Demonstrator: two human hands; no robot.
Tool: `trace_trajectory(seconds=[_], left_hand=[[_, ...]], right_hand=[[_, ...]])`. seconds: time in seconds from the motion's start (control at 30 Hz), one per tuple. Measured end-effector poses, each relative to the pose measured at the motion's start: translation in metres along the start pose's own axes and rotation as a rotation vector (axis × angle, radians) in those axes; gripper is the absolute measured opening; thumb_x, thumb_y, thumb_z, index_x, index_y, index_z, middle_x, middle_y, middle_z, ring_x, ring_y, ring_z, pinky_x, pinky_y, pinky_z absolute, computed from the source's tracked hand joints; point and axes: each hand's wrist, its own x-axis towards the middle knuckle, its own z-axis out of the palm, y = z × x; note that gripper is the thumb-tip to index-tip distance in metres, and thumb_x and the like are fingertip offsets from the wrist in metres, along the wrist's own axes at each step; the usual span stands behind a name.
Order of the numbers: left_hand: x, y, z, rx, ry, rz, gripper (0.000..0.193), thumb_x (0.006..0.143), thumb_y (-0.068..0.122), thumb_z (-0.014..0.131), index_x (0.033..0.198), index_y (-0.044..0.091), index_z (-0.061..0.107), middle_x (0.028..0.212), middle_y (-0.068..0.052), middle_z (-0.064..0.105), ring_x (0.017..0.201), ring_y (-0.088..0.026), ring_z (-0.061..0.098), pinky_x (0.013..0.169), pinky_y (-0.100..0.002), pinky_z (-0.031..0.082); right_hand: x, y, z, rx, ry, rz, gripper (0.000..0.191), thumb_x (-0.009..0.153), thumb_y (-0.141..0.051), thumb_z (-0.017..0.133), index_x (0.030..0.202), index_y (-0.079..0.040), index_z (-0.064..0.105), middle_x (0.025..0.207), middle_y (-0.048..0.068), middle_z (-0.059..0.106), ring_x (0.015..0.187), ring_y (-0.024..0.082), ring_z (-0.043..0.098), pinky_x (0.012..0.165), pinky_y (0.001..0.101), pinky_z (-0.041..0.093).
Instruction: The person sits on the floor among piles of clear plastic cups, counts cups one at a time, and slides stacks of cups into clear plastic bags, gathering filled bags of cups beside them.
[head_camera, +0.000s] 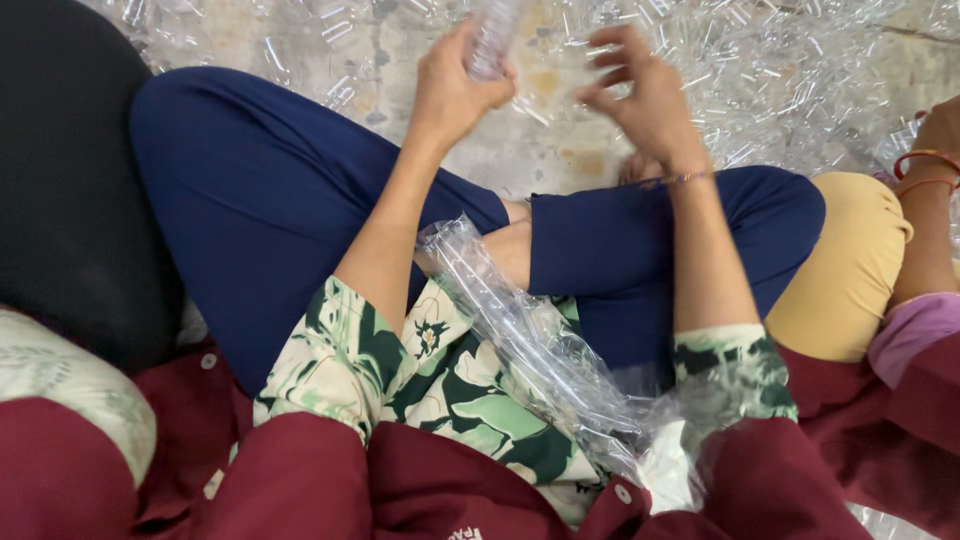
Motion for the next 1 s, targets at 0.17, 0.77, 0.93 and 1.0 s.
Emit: trace_trajectory(seconds=[0.17, 0.77, 0.93, 1.0], left_hand=[[-0.001, -0.003, -0.002, -0.255, 0.173, -0.15, 0.026, 0.081, 0.007, 0.078, 0.104, 0.001, 0.068, 0.086, -0.003, 0.075, 0.07, -0.013, 0.073, 0.063, -0.028, 0.061], [0.003, 0.007, -0.002, -0.419, 0.292, -0.184, 0.027, 0.079, 0.004, 0.076, 0.103, 0.002, 0.062, 0.09, -0.006, 0.07, 0.079, -0.014, 0.072, 0.066, -0.033, 0.068], [0.0, 0.006, -0.004, -0.389, 0.272, -0.16, 0.025, 0.082, 0.003, 0.075, 0.103, 0.0, 0.062, 0.091, -0.006, 0.069, 0.078, -0.013, 0.069, 0.066, -0.033, 0.066], [0.002, 0.005, -0.008, -0.41, 0.301, -0.163, 0.027, 0.081, 0.004, 0.075, 0.103, 0.0, 0.062, 0.091, -0.006, 0.07, 0.077, -0.013, 0.07, 0.066, -0.032, 0.066]], right_hand=[[0.013, 0.034, 0.018, -0.711, -0.101, -0.041, 0.055, 0.056, -0.018, 0.094, 0.107, -0.015, 0.076, 0.098, 0.015, 0.073, 0.096, 0.038, 0.066, 0.085, 0.0446, 0.054], [0.042, 0.036, 0.025, -0.248, 0.152, 0.111, 0.047, 0.089, -0.009, 0.078, 0.135, -0.017, 0.071, 0.107, 0.013, 0.074, 0.096, 0.031, 0.071, 0.091, 0.041, 0.056], [0.042, 0.046, 0.058, -0.596, 0.336, -0.086, 0.042, 0.065, -0.019, 0.09, 0.105, -0.014, 0.077, 0.101, 0.015, 0.069, 0.097, 0.04, 0.065, 0.079, 0.0464, 0.054], [0.041, 0.038, 0.048, -0.546, 0.275, -0.007, 0.039, 0.068, -0.029, 0.092, 0.102, -0.016, 0.078, 0.098, 0.016, 0.067, 0.094, 0.039, 0.064, 0.08, 0.0465, 0.054]])
